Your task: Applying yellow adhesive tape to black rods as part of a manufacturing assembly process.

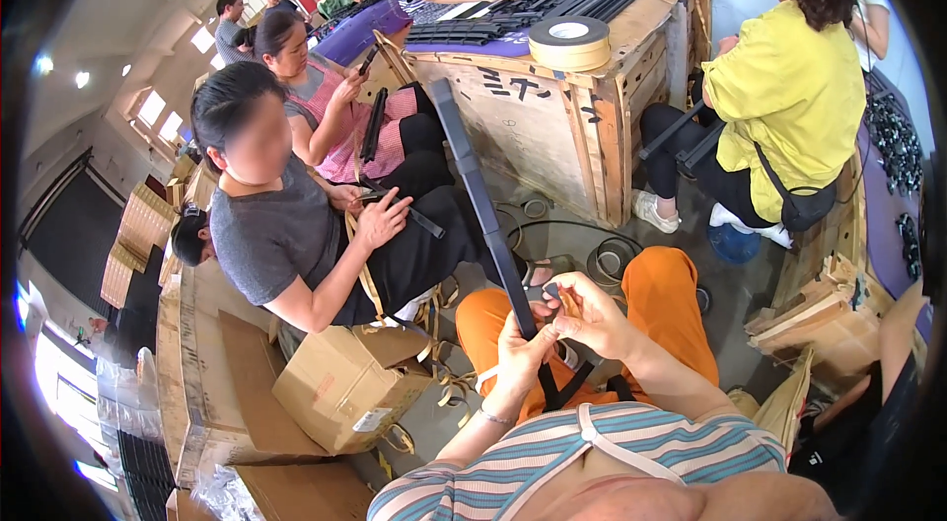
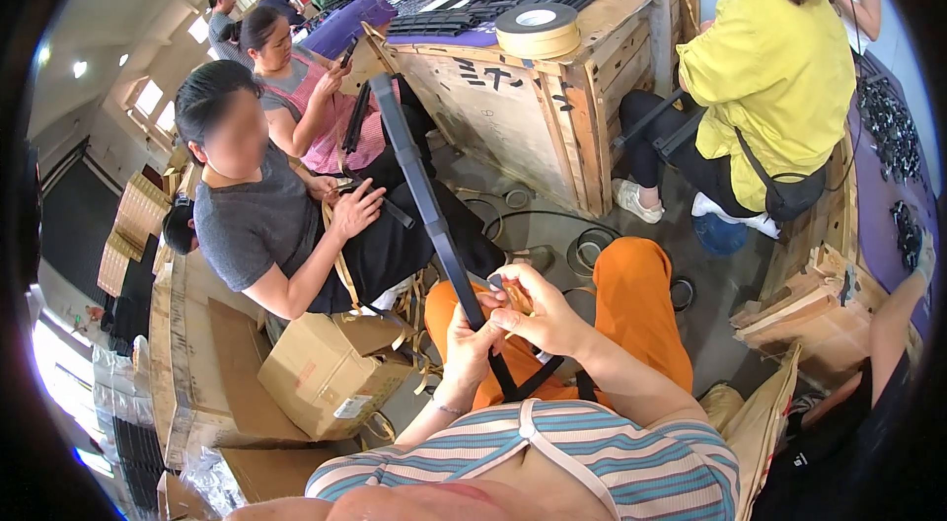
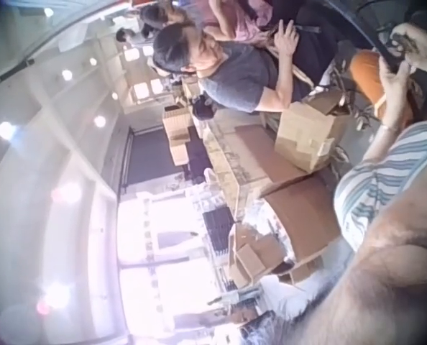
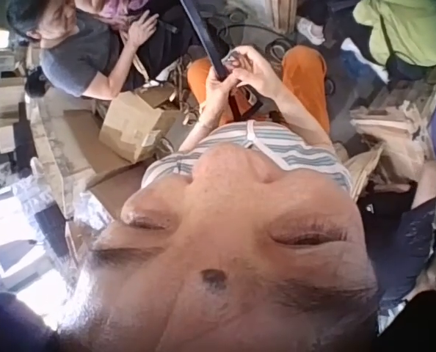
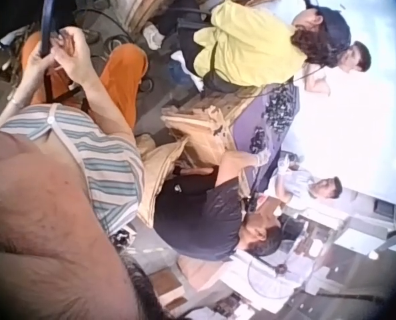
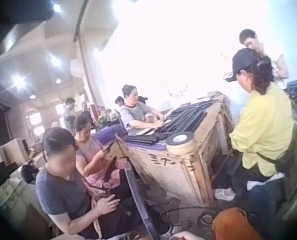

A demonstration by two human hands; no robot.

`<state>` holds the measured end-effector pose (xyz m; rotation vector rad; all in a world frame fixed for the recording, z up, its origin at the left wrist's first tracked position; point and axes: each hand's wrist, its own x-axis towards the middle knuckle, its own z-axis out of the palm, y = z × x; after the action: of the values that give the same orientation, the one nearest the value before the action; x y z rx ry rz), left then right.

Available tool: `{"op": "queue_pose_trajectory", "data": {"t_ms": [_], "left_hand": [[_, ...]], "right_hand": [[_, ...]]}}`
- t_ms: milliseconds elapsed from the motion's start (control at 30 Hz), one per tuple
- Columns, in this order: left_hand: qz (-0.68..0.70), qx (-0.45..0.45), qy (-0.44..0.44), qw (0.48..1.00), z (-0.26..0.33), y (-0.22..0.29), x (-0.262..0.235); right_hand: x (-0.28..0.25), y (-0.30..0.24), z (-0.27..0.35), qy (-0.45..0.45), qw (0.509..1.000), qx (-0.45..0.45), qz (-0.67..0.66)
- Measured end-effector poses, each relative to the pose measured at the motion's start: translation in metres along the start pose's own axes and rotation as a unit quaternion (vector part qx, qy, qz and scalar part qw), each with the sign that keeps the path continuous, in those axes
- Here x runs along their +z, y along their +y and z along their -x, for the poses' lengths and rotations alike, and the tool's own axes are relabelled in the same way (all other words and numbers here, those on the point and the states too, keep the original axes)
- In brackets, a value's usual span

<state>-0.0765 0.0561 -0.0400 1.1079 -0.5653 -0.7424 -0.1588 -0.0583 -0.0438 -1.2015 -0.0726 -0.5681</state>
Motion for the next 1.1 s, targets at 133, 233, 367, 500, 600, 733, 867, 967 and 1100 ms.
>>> {"op": "queue_pose_trajectory", "data": {"t_ms": [133,233,367,500,600,733,867,967,1100], "left_hand": [[0.02,0.005,-0.008,1.0,-0.002,0.003,0.0],[-0.015,-0.005,0.009,1.0,-0.001,0.005,-0.001],[-0.019,-0.037,0.021,0.999,0.001,0.006,0.0],[-0.027,-0.038,0.043,0.998,0.001,0.007,0.004],[-0.029,-0.029,0.051,0.998,0.001,0.005,0.001],[-0.034,-0.056,0.078,0.995,0.0,0.014,0.0],[-0.041,-0.072,0.082,0.993,0.001,0.018,0.001],[-0.05,-0.077,0.079,0.993,0.001,0.021,0.006],[-0.067,-0.067,0.082,0.992,0.001,0.019,0.002]], "right_hand": [[0.018,-0.011,0.001,-0.004,1.0,0.009,-0.01],[0.022,-0.019,0.003,-0.002,1.0,0.015,-0.012],[0.029,-0.026,0.003,0.015,0.997,-0.006,0.074],[0.029,-0.027,0.001,0.028,0.993,-0.033,0.114],[0.017,-0.02,-0.002,0.04,0.967,-0.079,0.238],[0.002,-0.035,-0.009,0.126,0.884,-0.149,0.424],[-0.006,-0.046,-0.016,0.168,0.785,-0.186,0.567],[-0.012,-0.05,-0.017,0.196,0.782,-0.196,0.558],[-0.017,-0.063,-0.016,0.331,0.767,-0.149,0.529]]}}
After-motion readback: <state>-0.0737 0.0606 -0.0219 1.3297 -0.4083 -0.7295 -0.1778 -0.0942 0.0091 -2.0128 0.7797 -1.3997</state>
